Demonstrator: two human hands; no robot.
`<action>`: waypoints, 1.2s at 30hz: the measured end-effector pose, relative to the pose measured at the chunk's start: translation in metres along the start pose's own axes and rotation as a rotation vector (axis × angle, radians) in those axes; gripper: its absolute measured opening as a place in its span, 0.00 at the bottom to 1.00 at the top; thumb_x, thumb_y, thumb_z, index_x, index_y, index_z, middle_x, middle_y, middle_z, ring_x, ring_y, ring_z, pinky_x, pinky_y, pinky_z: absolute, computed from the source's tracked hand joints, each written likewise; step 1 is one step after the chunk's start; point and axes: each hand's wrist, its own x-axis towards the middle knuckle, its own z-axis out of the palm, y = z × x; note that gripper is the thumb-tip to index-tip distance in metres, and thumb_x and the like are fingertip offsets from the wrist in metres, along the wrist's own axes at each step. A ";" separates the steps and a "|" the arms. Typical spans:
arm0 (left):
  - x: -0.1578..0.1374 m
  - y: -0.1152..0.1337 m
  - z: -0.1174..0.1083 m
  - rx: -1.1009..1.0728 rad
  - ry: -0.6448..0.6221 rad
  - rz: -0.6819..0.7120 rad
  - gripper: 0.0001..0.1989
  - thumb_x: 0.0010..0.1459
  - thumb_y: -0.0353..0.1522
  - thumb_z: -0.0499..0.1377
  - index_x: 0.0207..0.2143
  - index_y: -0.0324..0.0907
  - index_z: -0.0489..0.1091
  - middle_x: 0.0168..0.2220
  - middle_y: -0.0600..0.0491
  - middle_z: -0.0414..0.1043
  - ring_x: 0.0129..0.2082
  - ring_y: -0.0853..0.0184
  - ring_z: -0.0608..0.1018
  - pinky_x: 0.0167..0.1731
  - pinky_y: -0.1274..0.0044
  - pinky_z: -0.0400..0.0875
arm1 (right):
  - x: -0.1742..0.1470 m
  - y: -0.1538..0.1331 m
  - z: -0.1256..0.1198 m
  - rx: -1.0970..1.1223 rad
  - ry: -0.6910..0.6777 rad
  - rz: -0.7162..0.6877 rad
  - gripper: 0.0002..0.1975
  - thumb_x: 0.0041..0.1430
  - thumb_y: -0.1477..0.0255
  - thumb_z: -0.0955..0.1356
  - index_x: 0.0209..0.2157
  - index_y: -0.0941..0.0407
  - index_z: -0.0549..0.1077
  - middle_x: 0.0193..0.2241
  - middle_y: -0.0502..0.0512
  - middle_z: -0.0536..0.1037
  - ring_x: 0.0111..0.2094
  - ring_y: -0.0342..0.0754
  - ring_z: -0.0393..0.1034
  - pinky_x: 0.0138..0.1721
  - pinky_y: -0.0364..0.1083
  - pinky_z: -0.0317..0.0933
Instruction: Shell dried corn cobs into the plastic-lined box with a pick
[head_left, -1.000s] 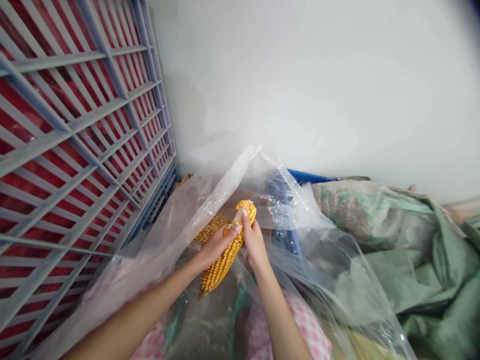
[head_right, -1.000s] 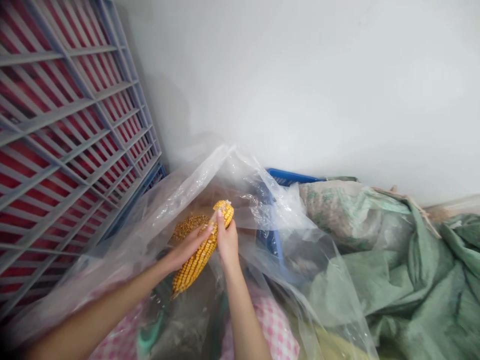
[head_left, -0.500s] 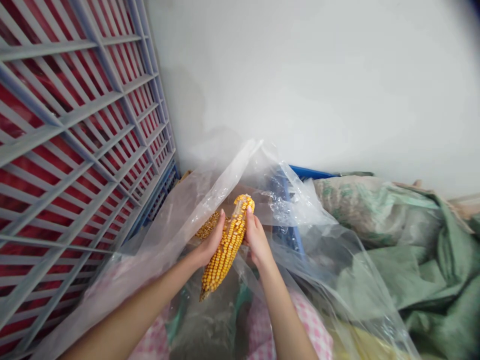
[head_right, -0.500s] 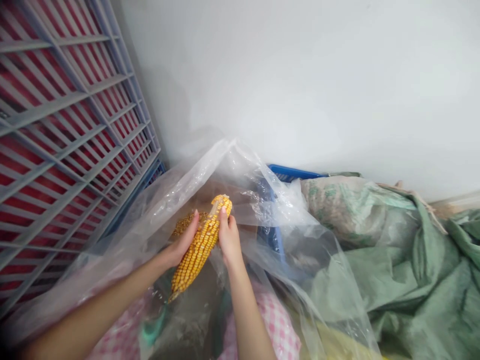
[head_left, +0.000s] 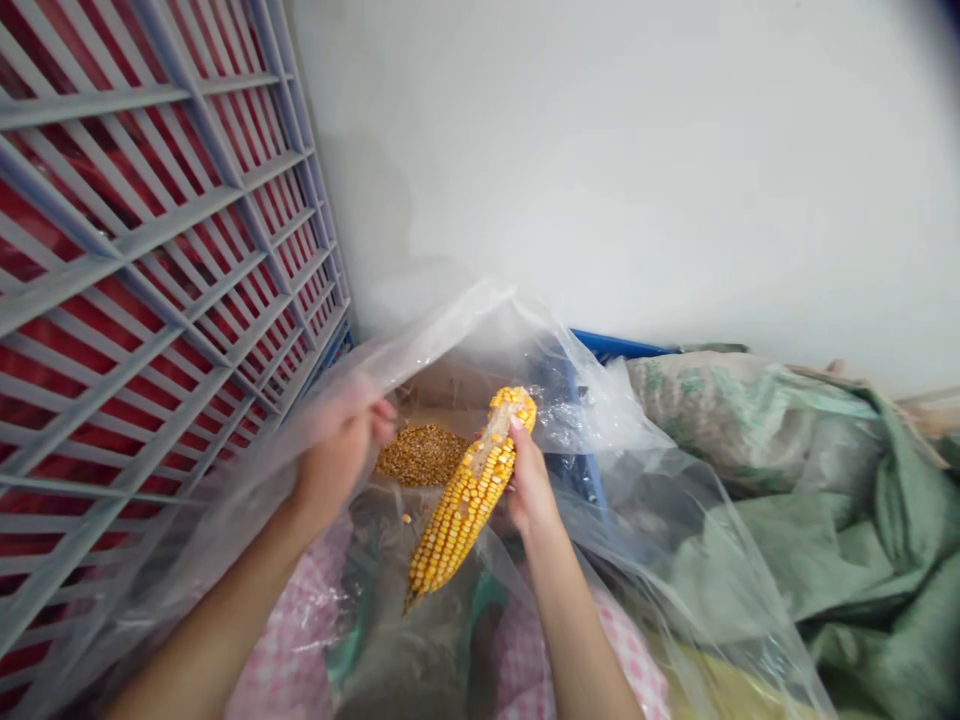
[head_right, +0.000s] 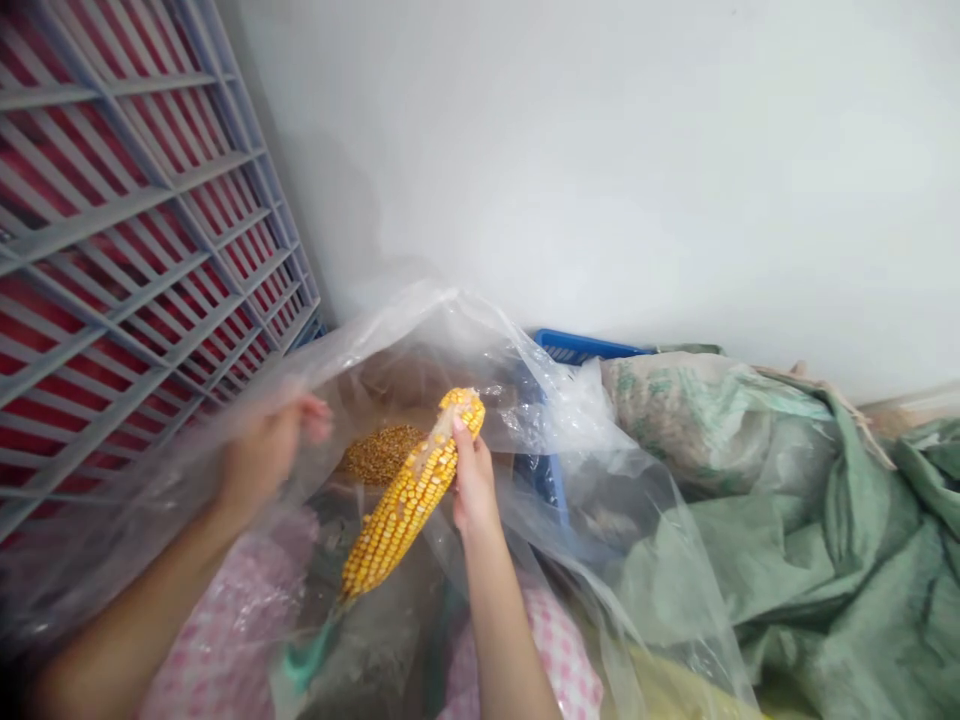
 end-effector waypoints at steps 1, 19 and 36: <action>-0.002 0.004 -0.006 0.040 0.068 0.058 0.26 0.58 0.44 0.37 0.40 0.38 0.68 0.32 0.49 0.74 0.35 0.66 0.74 0.45 0.70 0.63 | -0.001 -0.004 -0.004 -0.028 0.024 -0.068 0.24 0.43 0.54 0.67 0.36 0.58 0.69 0.26 0.53 0.76 0.24 0.44 0.68 0.23 0.41 0.61; -0.039 0.045 -0.007 0.211 -0.872 0.176 0.20 0.55 0.41 0.48 0.49 0.52 0.65 0.42 0.55 0.73 0.43 0.65 0.73 0.43 0.77 0.63 | -0.017 -0.025 -0.026 -0.133 0.177 -0.299 0.25 0.39 0.60 0.70 0.39 0.58 0.69 0.35 0.56 0.76 0.35 0.49 0.70 0.39 0.47 0.62; 0.017 0.009 0.025 0.568 -0.342 0.211 0.23 0.57 0.42 0.41 0.31 0.40 0.72 0.30 0.46 0.75 0.37 0.61 0.75 0.41 0.74 0.62 | -0.016 -0.027 -0.027 -0.127 0.266 -0.375 0.24 0.40 0.60 0.69 0.38 0.59 0.69 0.33 0.55 0.75 0.33 0.47 0.69 0.36 0.45 0.62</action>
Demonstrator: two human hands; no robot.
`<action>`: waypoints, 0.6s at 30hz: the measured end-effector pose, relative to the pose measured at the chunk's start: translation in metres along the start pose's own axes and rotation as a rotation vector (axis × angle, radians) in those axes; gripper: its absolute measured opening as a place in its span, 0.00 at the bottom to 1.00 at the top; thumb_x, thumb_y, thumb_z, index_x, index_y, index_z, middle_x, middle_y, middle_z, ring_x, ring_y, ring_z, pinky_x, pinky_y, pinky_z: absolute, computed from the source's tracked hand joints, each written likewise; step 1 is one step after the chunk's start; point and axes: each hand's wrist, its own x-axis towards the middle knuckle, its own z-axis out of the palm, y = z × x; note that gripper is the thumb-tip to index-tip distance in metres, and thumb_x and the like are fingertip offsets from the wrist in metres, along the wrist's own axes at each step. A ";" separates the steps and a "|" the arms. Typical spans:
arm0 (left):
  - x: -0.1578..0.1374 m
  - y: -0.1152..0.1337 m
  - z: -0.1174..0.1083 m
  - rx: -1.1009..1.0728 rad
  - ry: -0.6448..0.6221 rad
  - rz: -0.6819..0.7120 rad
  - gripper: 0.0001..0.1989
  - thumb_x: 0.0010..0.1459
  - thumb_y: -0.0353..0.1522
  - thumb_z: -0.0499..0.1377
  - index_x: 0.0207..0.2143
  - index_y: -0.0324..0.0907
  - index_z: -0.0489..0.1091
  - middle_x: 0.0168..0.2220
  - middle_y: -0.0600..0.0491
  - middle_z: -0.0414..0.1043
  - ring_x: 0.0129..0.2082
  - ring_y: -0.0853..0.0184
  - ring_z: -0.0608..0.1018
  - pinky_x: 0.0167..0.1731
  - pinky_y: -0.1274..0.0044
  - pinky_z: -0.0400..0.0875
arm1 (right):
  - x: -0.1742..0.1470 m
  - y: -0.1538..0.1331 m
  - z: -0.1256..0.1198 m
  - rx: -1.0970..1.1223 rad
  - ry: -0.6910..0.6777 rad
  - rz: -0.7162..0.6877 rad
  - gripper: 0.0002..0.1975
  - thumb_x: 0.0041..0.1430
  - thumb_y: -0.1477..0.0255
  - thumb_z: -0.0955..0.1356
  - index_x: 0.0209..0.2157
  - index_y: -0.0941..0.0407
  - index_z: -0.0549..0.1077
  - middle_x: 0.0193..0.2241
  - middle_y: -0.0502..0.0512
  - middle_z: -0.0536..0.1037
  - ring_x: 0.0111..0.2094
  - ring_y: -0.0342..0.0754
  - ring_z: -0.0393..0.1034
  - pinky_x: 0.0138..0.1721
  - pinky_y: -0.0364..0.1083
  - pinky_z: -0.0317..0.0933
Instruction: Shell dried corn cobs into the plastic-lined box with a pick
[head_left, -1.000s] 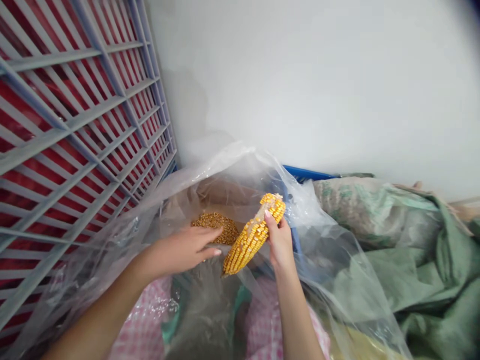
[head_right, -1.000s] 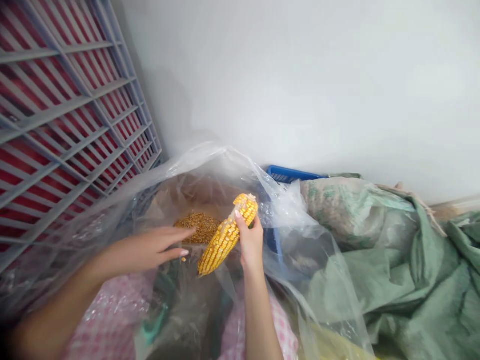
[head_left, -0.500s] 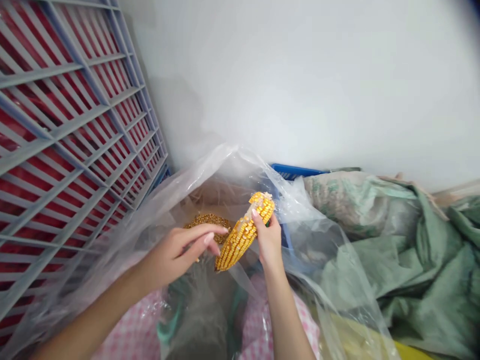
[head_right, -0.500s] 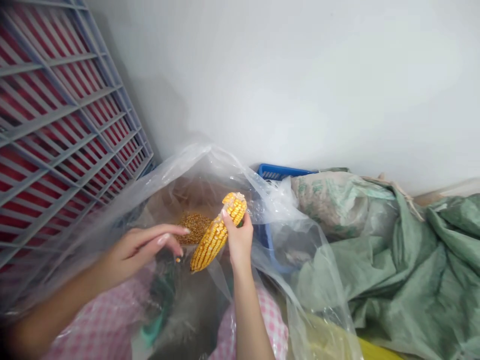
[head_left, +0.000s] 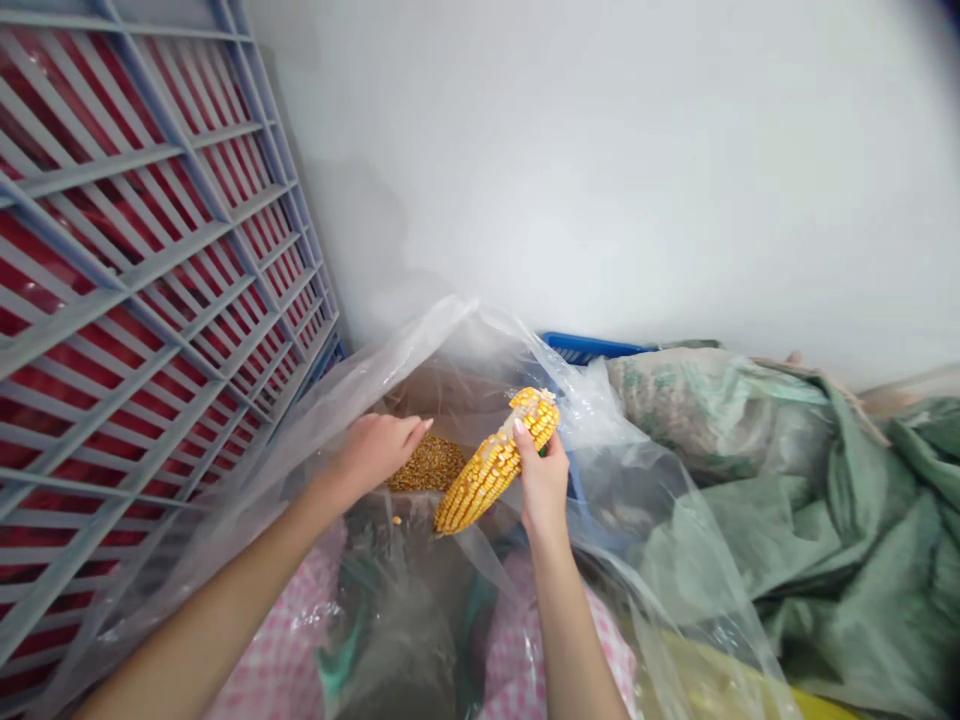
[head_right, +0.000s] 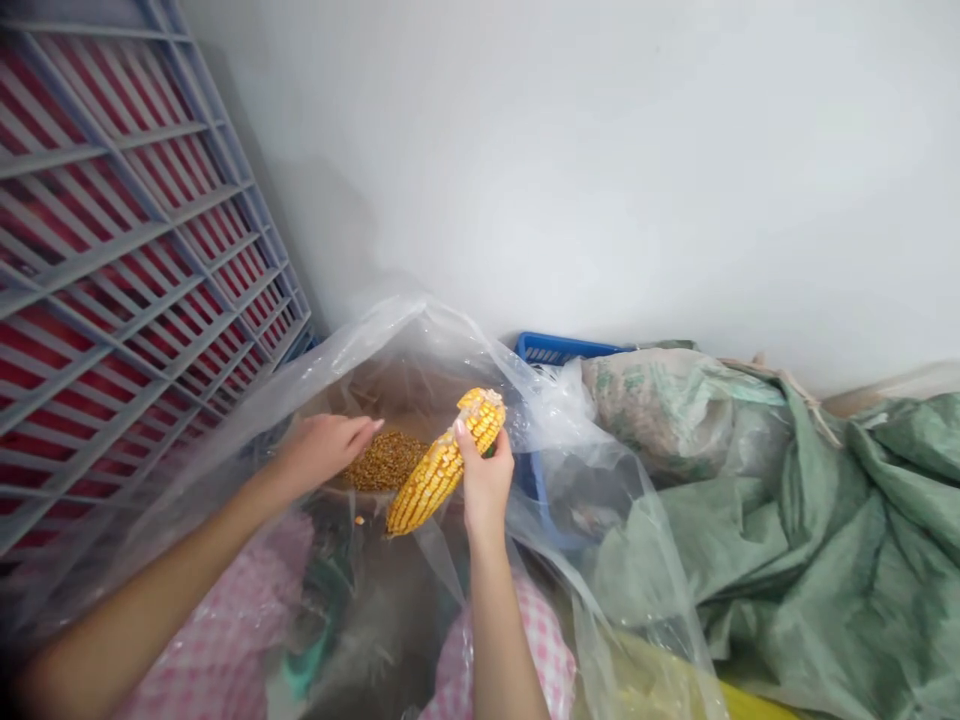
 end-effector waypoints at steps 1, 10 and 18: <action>0.006 0.000 0.005 -0.020 0.018 0.010 0.24 0.58 0.40 0.39 0.33 0.40 0.72 0.30 0.46 0.75 0.36 0.63 0.75 0.40 0.74 0.62 | 0.000 0.000 0.001 -0.008 0.003 0.007 0.24 0.40 0.60 0.69 0.38 0.59 0.69 0.33 0.55 0.75 0.33 0.47 0.69 0.36 0.45 0.62; 0.010 -0.021 0.067 -0.102 -0.073 0.070 0.22 0.56 0.40 0.46 0.51 0.43 0.63 0.51 0.44 0.65 0.51 0.59 0.67 0.49 0.68 0.56 | 0.000 0.003 0.010 -0.092 -0.027 0.010 0.23 0.39 0.60 0.70 0.37 0.59 0.69 0.32 0.55 0.75 0.32 0.48 0.69 0.35 0.45 0.62; -0.012 0.008 0.054 -0.456 -0.110 0.103 0.25 0.59 0.44 0.40 0.53 0.44 0.59 0.51 0.48 0.65 0.50 0.62 0.68 0.48 0.74 0.59 | 0.000 0.010 0.021 -0.090 -0.077 0.064 0.23 0.39 0.60 0.70 0.37 0.58 0.69 0.32 0.54 0.75 0.32 0.47 0.69 0.36 0.46 0.63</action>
